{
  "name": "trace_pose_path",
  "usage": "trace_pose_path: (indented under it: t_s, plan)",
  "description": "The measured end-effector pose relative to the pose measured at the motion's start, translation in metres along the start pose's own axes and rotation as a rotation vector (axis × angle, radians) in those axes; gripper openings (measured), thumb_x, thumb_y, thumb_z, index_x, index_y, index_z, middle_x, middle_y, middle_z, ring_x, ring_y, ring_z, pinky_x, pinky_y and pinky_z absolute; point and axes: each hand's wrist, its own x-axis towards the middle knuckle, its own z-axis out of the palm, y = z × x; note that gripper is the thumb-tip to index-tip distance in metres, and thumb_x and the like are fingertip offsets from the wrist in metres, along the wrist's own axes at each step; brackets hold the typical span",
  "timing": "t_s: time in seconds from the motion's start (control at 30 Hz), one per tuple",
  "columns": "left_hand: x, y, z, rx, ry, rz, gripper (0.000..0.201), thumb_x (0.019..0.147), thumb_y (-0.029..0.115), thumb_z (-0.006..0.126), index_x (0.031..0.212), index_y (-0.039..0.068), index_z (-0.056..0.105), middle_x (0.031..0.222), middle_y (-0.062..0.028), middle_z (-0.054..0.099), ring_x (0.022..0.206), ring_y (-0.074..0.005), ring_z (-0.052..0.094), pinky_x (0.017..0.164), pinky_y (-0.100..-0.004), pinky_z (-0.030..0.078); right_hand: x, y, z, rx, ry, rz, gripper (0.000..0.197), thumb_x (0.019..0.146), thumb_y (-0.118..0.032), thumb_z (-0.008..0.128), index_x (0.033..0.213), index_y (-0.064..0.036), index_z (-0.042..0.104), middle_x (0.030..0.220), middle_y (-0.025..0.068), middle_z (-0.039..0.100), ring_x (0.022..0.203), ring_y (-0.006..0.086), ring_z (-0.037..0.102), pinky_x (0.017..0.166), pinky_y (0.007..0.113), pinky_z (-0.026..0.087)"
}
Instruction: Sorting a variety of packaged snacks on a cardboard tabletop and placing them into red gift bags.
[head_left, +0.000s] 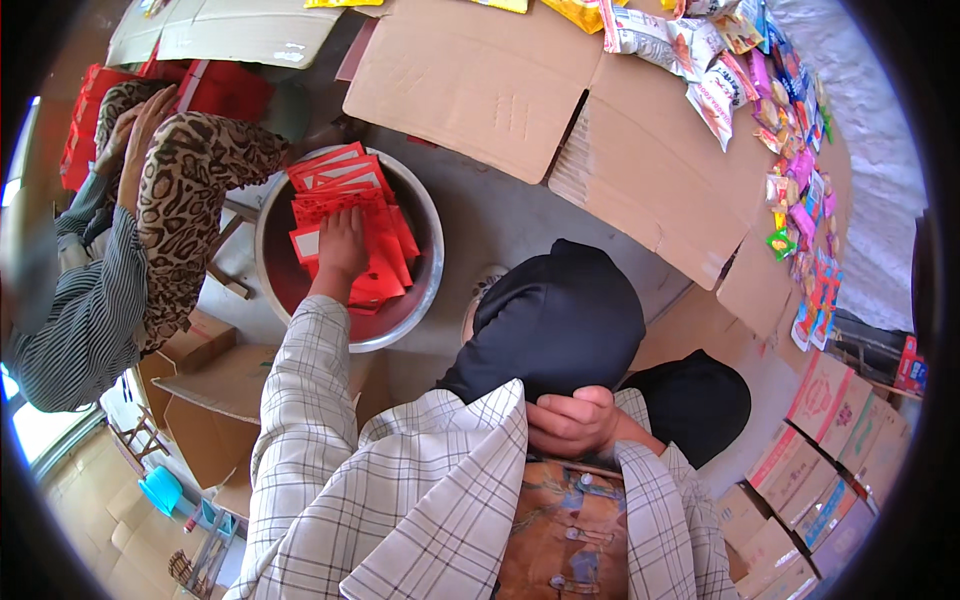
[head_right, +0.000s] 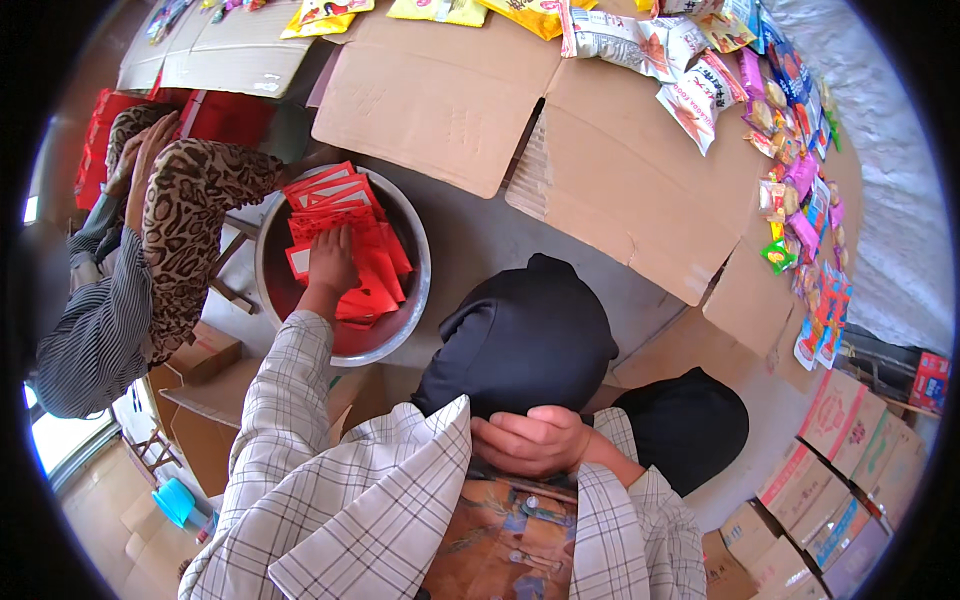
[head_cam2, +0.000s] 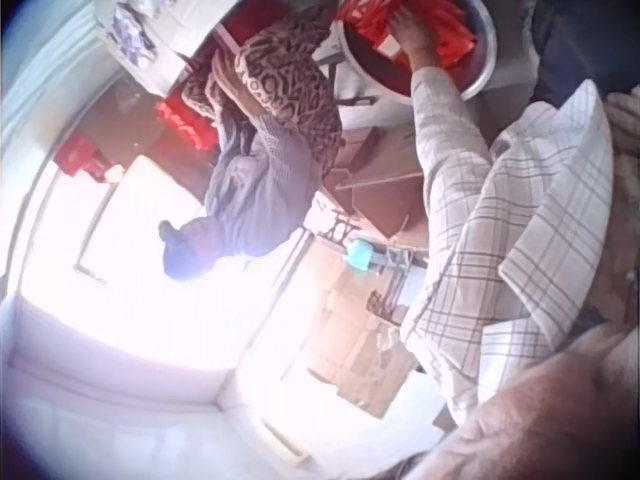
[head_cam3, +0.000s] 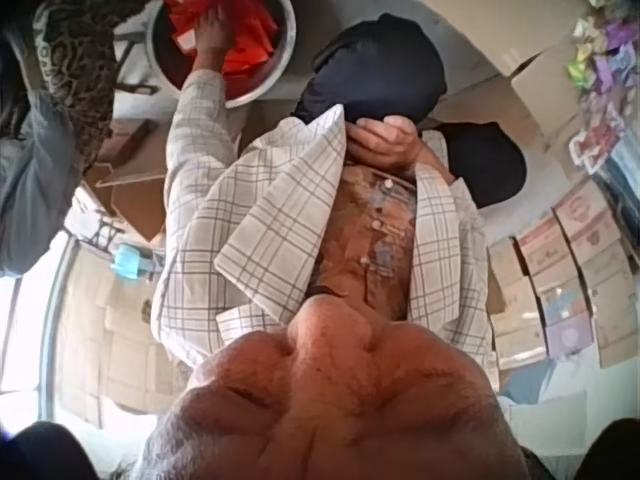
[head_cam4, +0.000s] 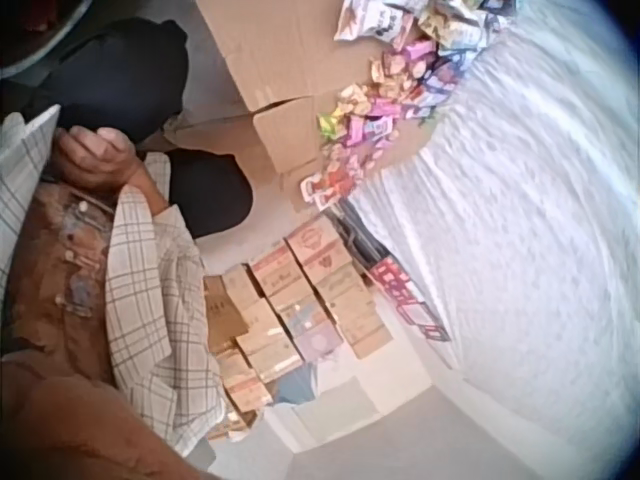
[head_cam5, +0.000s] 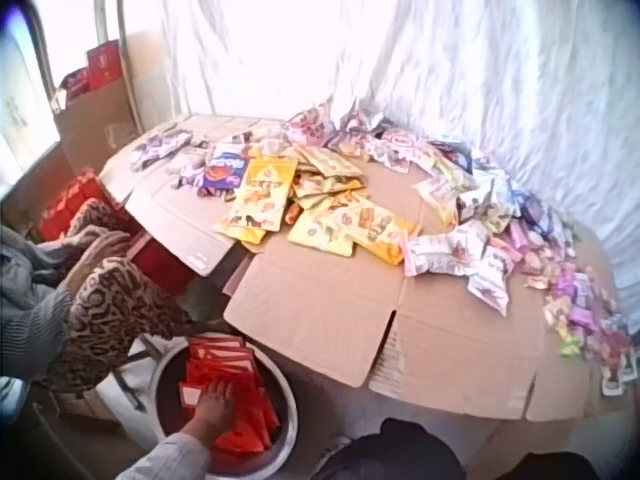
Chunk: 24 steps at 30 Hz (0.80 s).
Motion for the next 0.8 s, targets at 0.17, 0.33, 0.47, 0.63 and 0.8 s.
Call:
trace_pose_path:
  t_s: [0.17,0.33,0.47,0.63,0.8]
  plan:
    - [-0.023,-0.007,-0.072,-0.129,0.048,-0.101,0.084,0.074,0.022,0.074,0.149,-0.001,0.043,0.129,-0.0179,0.06,0.121,-0.0354,0.057,0.109,-0.046,0.043,0.0,-0.009,-0.004,-0.015,0.012,0.074,0.027,0.084,-0.027,0.068,0.11,-0.0259,0.076,0.13,-0.0075,0.069,0.115,0.01,0.059,0.098,0.031,0.038]
    - [-0.057,-0.027,-0.12,-0.26,0.258,-0.241,0.079,0.081,0.022,0.07,0.15,-0.002,0.042,0.128,-0.02,0.06,0.12,-0.0381,0.057,0.106,-0.0455,0.045,-0.003,-0.018,-0.007,-0.029,0.039,0.135,0.028,0.083,-0.027,0.07,0.11,-0.0255,0.076,0.13,-0.0065,0.068,0.114,0.0128,0.06,0.096,0.034,0.043]
    - [-0.075,-0.044,-0.147,-0.533,0.471,-0.418,0.062,0.092,0.013,0.058,0.15,-0.002,0.043,0.135,-0.0239,0.058,0.126,-0.0421,0.054,0.111,-0.046,0.042,-0.005,-0.024,-0.01,-0.035,0.055,0.155,0.029,0.082,-0.025,0.071,0.111,-0.022,0.074,0.126,-0.003,0.069,0.111,0.0188,0.06,0.098,0.041,0.044]
    - [-0.096,-0.053,-0.175,-1.217,0.798,-0.417,0.052,0.105,0.014,0.044,0.155,0.0,0.04,0.148,-0.0151,0.054,0.134,-0.0251,0.054,0.115,-0.036,0.039,0.006,-0.038,-0.027,0.022,0.022,0.265,0.03,0.086,-0.023,0.071,0.114,-0.0133,0.072,0.12,0.0023,0.069,0.112,0.022,0.062,0.099,0.042,0.047]
    - [-0.11,-0.012,-0.237,-1.728,0.865,-0.329,0.052,0.105,0.014,0.042,0.154,-0.004,0.041,0.151,-0.0139,0.051,0.136,-0.0221,0.051,0.116,-0.0337,0.038,0.016,-0.049,-0.057,0.219,0.14,0.351,0.036,0.088,-0.018,0.072,0.12,-0.0026,0.067,0.119,0.0132,0.069,0.107,0.0307,0.066,0.096,0.044,0.051]
